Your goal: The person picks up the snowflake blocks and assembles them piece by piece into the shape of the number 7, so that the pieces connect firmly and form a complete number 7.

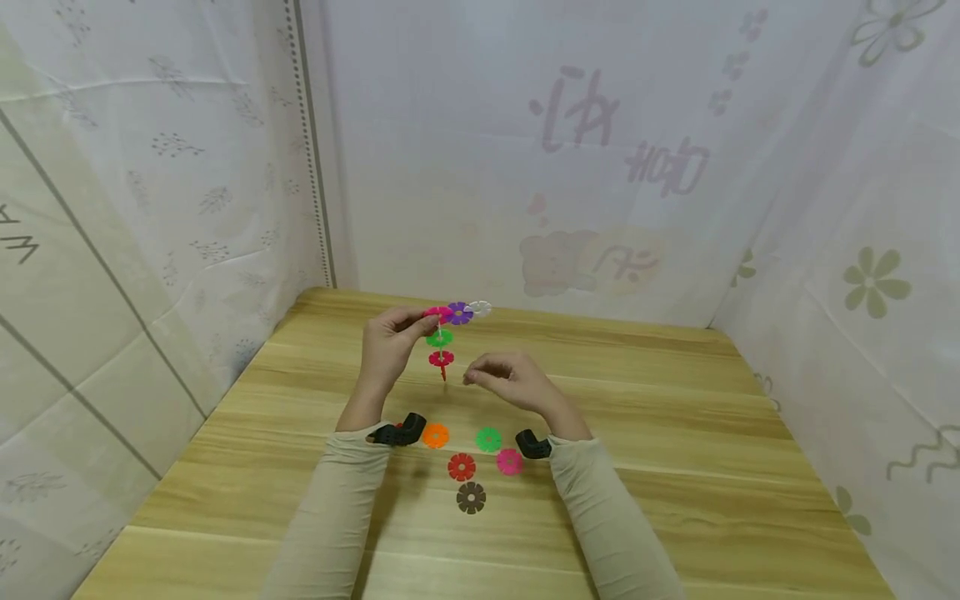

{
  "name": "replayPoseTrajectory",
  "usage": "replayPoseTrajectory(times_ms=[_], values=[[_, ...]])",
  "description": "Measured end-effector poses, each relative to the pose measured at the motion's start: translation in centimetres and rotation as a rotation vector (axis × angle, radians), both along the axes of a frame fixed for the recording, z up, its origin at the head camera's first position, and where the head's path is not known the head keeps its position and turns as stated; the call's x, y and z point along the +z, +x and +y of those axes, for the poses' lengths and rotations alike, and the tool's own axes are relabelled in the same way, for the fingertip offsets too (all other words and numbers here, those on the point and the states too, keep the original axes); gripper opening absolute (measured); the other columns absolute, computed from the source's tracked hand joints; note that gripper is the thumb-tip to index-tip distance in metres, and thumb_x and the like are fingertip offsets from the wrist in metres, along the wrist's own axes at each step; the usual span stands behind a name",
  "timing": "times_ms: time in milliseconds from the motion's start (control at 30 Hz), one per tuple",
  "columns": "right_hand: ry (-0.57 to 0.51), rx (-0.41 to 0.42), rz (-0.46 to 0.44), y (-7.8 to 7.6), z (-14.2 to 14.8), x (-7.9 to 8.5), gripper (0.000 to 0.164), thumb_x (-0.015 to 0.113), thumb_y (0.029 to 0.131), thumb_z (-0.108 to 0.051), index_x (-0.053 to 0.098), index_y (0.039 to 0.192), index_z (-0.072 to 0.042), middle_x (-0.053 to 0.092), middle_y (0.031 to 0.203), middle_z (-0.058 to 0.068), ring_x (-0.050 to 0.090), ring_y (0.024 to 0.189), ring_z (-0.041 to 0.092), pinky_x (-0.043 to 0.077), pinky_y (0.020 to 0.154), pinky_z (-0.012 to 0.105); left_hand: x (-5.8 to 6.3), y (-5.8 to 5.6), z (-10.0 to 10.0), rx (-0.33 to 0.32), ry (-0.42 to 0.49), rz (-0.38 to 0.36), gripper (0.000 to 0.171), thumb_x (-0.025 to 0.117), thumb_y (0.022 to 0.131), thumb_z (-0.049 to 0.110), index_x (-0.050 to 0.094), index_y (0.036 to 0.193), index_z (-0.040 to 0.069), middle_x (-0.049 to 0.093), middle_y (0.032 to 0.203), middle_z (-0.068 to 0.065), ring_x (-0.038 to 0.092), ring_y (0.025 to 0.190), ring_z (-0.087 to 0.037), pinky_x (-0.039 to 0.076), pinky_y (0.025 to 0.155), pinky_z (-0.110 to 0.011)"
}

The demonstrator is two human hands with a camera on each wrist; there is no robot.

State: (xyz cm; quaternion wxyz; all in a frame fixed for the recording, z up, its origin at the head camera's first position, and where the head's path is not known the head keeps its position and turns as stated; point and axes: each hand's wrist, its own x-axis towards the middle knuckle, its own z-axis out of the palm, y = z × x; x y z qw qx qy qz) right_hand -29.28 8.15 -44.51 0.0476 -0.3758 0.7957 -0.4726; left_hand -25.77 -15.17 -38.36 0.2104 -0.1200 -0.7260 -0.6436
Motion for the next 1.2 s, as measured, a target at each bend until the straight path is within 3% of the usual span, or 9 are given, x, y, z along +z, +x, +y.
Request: replayPoseTrajectory(times_ms=[100,200,333,433,533,700,833,1000,1200], values=[[0.124,0.16,-0.037,0.6,-1.7,-0.7,0.028,0.064,0.101,-0.024,0.071,0.122,-0.008,0.071,0.12,0.004,0.067,0.109,0.022,0.054,0.094,0.032,-1.0,-1.0,-0.6,-0.012,0.027,-0.028,0.017,0.071,0.094,0.006,0.074,0.102,-0.008,0.073,0.095,-0.023,0.073,0.083,-0.027,0.057,0.084,-0.027],[0.246,0.238,-0.021,1.2,-3.3,-1.7,0.038,0.068,0.098,-0.022,0.064,0.131,-0.004,0.065,0.13,0.006,0.063,0.116,0.027,0.052,0.097,0.03,-2.0,-2.0,-1.0,-0.038,0.075,-0.055,0.02,0.072,0.094,0.009,0.074,0.105,-0.007,0.073,0.096,-0.018,0.073,0.084,-0.025,0.057,0.087,-0.029],[0.404,0.233,0.097,1.6,-4.7,-3.5,0.048,0.077,0.091,-0.03,0.064,0.131,-0.006,0.062,0.125,0.001,0.062,0.108,0.019,0.051,0.091,0.023,-2.5,-2.3,-1.2,-0.056,0.122,-0.074,0.023,0.074,0.093,0.014,0.075,0.105,-0.005,0.074,0.094,-0.009,0.073,0.082,-0.018,0.057,0.087,-0.029],[0.475,0.203,0.18,1.6,-5.2,-4.8,0.045,0.08,0.088,-0.033,0.067,0.124,-0.01,0.061,0.118,-0.002,0.058,0.1,0.012,0.048,0.087,0.019,-2.7,-2.3,-1.2,-0.063,0.136,-0.075,0.025,0.076,0.092,0.017,0.075,0.104,-0.005,0.073,0.093,-0.007,0.073,0.081,-0.016,0.057,0.087,-0.029],[0.49,0.18,0.2,1.5,-5.5,-5.5,0.038,0.081,0.088,-0.031,0.069,0.118,-0.012,0.06,0.116,-0.004,0.056,0.099,0.008,0.047,0.086,0.017,-2.6,-2.2,-1.1,-0.068,0.139,-0.07,0.026,0.076,0.092,0.019,0.075,0.103,-0.005,0.072,0.093,-0.007,0.073,0.081,-0.016,0.057,0.086,-0.03],[0.518,0.164,0.178,1.7,-5.5,-5.2,0.037,0.081,0.087,-0.031,0.066,0.114,-0.011,0.059,0.111,-0.004,0.054,0.099,0.008,0.047,0.087,0.018,-2.6,-2.3,-1.1,-0.074,0.138,-0.061,0.026,0.076,0.092,0.018,0.075,0.103,-0.005,0.072,0.094,-0.007,0.073,0.081,-0.016,0.058,0.086,-0.03],[0.536,0.159,0.169,1.7,-5.5,-5.1,0.04,0.083,0.085,-0.033,0.063,0.111,-0.01,0.057,0.102,-0.004,0.051,0.089,0.008,0.046,0.078,0.019,-2.7,-2.3,-1.1,-0.076,0.137,-0.058,0.026,0.076,0.092,0.018,0.074,0.103,-0.006,0.072,0.094,-0.007,0.073,0.081,-0.016,0.058,0.085,-0.03],[0.476,0.174,0.079,1.8,-5.2,-5.0,0.042,0.083,0.085,-0.029,0.056,0.11,-0.009,0.054,0.091,-0.003,0.047,0.077,0.008,0.044,0.067,0.019,-2.7,-2.2,-1.1,-0.075,0.137,-0.059,0.026,0.076,0.092,0.019,0.075,0.103,-0.005,0.072,0.095,-0.008,0.073,0.081,-0.016,0.058,0.085,-0.031],[0.404,0.2,-0.005,1.4,-4.5,-5.0,0.037,0.084,0.085,-0.025,0.055,0.107,-0.014,0.057,0.086,-0.004,0.049,0.073,0.006,0.045,0.065,0.02,-2.7,-2.3,-1.1,-0.069,0.129,-0.054,0.026,0.076,0.092,0.018,0.075,0.103,-0.005,0.072,0.095,-0.009,0.073,0.081,-0.015,0.058,0.084,-0.03]])
